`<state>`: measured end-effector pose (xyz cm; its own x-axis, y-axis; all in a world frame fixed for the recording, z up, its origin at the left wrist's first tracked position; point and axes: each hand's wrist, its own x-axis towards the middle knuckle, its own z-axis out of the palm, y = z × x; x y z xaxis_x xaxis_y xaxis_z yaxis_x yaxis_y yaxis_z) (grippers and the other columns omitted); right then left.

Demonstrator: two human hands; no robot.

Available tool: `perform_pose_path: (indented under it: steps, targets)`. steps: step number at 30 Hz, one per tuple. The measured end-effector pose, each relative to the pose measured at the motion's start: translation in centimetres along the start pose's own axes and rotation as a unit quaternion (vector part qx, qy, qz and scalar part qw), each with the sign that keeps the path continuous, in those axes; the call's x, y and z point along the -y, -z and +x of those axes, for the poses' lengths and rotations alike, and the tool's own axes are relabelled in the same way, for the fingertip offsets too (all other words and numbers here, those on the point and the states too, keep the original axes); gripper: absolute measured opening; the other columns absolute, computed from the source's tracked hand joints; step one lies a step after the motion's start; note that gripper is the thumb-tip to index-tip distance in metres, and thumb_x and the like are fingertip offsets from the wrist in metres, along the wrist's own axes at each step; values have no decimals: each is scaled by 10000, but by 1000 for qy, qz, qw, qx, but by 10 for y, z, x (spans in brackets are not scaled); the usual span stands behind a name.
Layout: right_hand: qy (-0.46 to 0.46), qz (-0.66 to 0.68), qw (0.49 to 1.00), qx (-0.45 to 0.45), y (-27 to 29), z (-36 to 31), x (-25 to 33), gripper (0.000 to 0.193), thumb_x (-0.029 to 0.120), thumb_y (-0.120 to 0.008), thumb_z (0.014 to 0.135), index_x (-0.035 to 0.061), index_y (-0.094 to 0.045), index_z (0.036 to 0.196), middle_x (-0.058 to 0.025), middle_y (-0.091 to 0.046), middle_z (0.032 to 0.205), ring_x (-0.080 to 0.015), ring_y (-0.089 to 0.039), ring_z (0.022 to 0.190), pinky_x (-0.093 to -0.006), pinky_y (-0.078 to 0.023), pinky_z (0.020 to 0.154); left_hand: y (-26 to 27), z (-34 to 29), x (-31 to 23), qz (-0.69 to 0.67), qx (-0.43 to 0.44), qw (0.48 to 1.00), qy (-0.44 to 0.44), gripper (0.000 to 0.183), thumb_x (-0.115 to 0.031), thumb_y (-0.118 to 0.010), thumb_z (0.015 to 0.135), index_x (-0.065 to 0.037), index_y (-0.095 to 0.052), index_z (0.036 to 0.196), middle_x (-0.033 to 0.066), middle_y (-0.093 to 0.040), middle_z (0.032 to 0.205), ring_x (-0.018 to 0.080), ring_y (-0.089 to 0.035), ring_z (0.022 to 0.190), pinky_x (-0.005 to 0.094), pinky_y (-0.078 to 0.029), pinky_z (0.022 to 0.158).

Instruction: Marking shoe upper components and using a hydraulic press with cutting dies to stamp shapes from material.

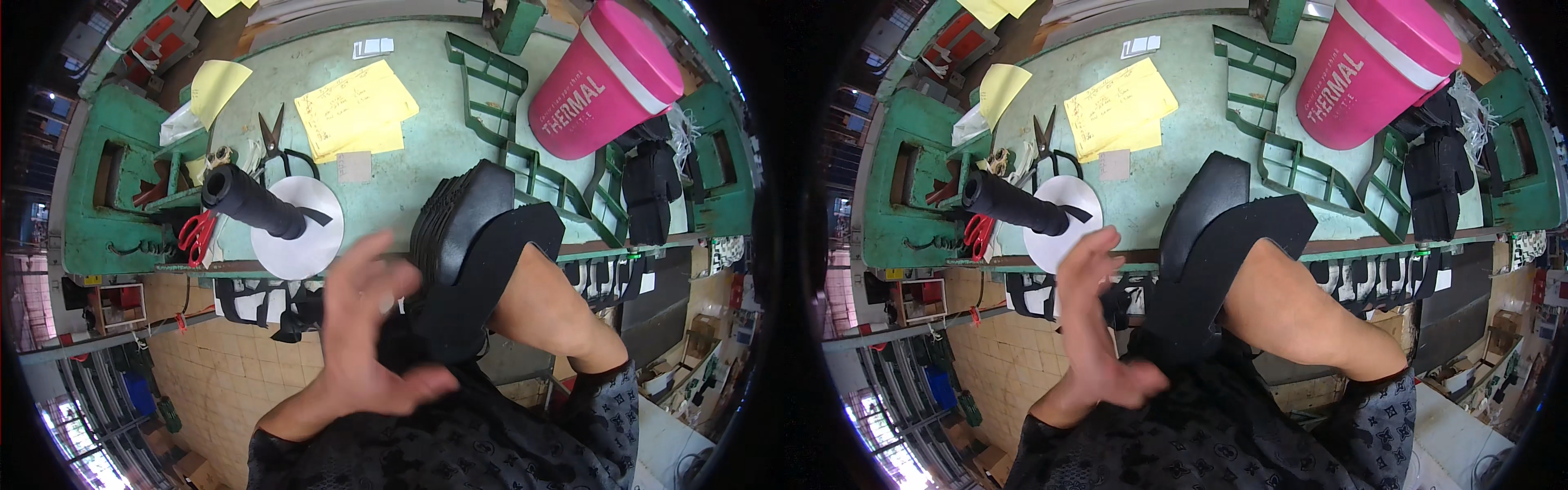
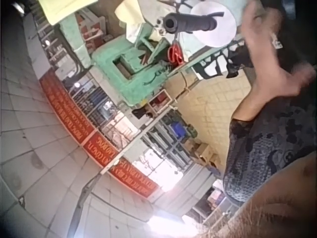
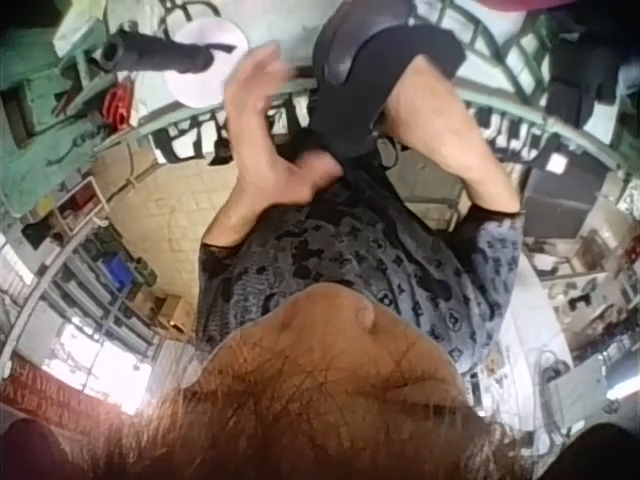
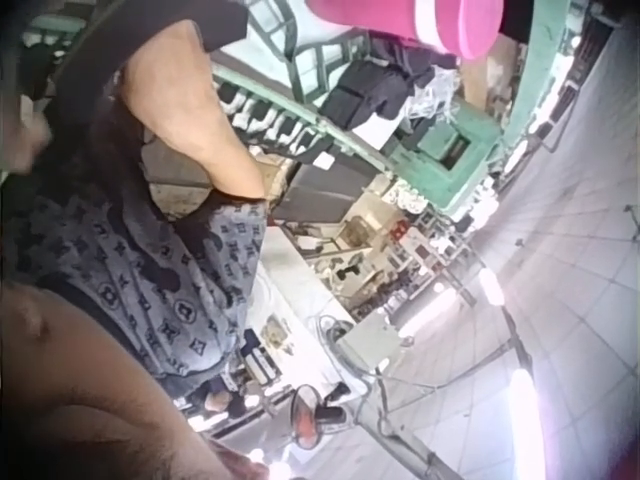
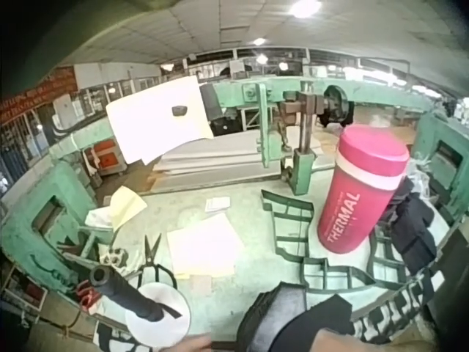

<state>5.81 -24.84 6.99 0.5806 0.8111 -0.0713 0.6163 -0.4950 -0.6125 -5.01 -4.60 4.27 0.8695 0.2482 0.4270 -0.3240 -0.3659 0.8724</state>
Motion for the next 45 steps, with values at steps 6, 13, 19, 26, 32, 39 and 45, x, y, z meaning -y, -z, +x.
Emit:
perform_pose_path:
  steps: [6, 13, 19, 26, 32, 39, 45]
  targets:
    - [-112, 14, 987, 114, 4, 4, -4, 475, 89, -728, 822, -8, -630, 1277, -253, -643, 1262, -472, -638, 1116, -503, -565, 882, -13, -3, -1, 220, 179, 943, -174, 633, -338, -994, 699, -102, -764, 1240, 253, -565, 1494, 494, -497, 1434, 585, -474, 1138]
    - [-14, 114, 989, -97, -12, -1, -18, 216, -49, -709, 719, -51, -660, 929, -252, -684, 932, -439, -714, 850, -501, -584, 697, -17, -11, 15, 230, 117, 943, -210, 731, -251, -1020, 630, -82, -732, 1280, 258, -605, 1453, 520, -558, 1367, 592, -518, 1100]
    - [131, 19, 907, -400, -26, -27, -33, 332, -64, -777, 682, 69, -761, 986, -102, -723, 1054, -206, -664, 692, -306, -529, 564, -18, -10, 12, 265, 91, 936, -215, 695, -257, -999, 689, -89, -730, 1307, 236, -615, 1415, 483, -632, 1237, 506, -578, 1003]
    - [171, -259, 892, -329, -10, -2, -32, 400, 89, -771, 837, 168, -790, 1229, -118, -711, 1376, -86, -600, 559, -247, -498, 489, -22, -22, 9, 250, 43, 949, -188, 697, -223, -1012, 670, -63, -735, 1289, 256, -548, 1380, 393, -631, 1166, 427, -578, 933]
    - [252, -282, 856, -352, 8, 10, -34, 364, 130, -746, 825, 144, -798, 1185, -80, -746, 1310, -68, -579, 563, -226, -454, 497, -18, -20, 6, 251, 62, 947, -191, 764, -215, -1033, 644, -7, -668, 1283, 232, -530, 1400, 370, -609, 1198, 412, -570, 915]
    - [385, -264, 791, -396, -3, 33, -49, 334, 185, -715, 807, 192, -823, 1123, -18, -786, 1249, -72, -640, 668, -218, -430, 521, -23, -21, 5, 243, 18, 953, -182, 751, -213, -1041, 630, 2, -680, 1252, 187, -565, 1277, 326, -621, 1103, 384, -568, 880]
    - [405, -271, 776, -400, -2, 37, -46, 342, 201, -723, 795, 235, -831, 1118, 15, -774, 1300, -42, -466, 569, -213, -338, 491, -17, -27, 12, 233, 26, 948, -216, 626, -188, -1016, 656, 4, -750, 1190, 155, -582, 1197, 301, -634, 1046, 372, -566, 855]
